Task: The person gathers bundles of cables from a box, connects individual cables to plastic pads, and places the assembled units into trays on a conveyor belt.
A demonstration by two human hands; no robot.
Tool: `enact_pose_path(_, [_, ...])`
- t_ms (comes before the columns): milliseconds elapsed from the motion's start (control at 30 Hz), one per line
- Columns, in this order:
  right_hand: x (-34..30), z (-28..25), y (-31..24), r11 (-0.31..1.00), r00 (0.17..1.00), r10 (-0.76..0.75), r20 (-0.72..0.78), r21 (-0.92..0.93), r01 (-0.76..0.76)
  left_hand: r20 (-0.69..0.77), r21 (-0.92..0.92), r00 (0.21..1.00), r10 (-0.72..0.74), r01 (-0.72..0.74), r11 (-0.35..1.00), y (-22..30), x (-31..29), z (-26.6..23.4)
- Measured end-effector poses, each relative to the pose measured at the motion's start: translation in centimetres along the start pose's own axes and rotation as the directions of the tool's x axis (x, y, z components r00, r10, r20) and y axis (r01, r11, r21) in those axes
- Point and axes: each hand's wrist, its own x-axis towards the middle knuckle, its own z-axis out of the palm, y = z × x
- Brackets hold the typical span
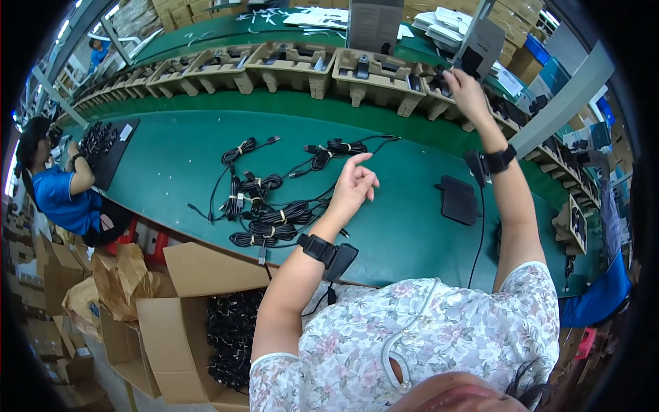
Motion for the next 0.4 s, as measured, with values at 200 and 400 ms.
enact_pose_path(200, [5.4, 0.8, 3.3, 0.907, 0.994, 0.061, 0.092, -0.42, -0.017, 0.019, 0.029, 1.0, 0.017, -0.017, 0.999, -0.4, 0.1, -0.2])
enact_pose_path(400, [8.8, 4.8, 5.1, 0.758, 0.934, 0.134, 0.332, -0.641, 0.12, 0.038, -0.015, 0.999, 0.0, 0.0, 1.0, -0.6, -0.2, -0.3])
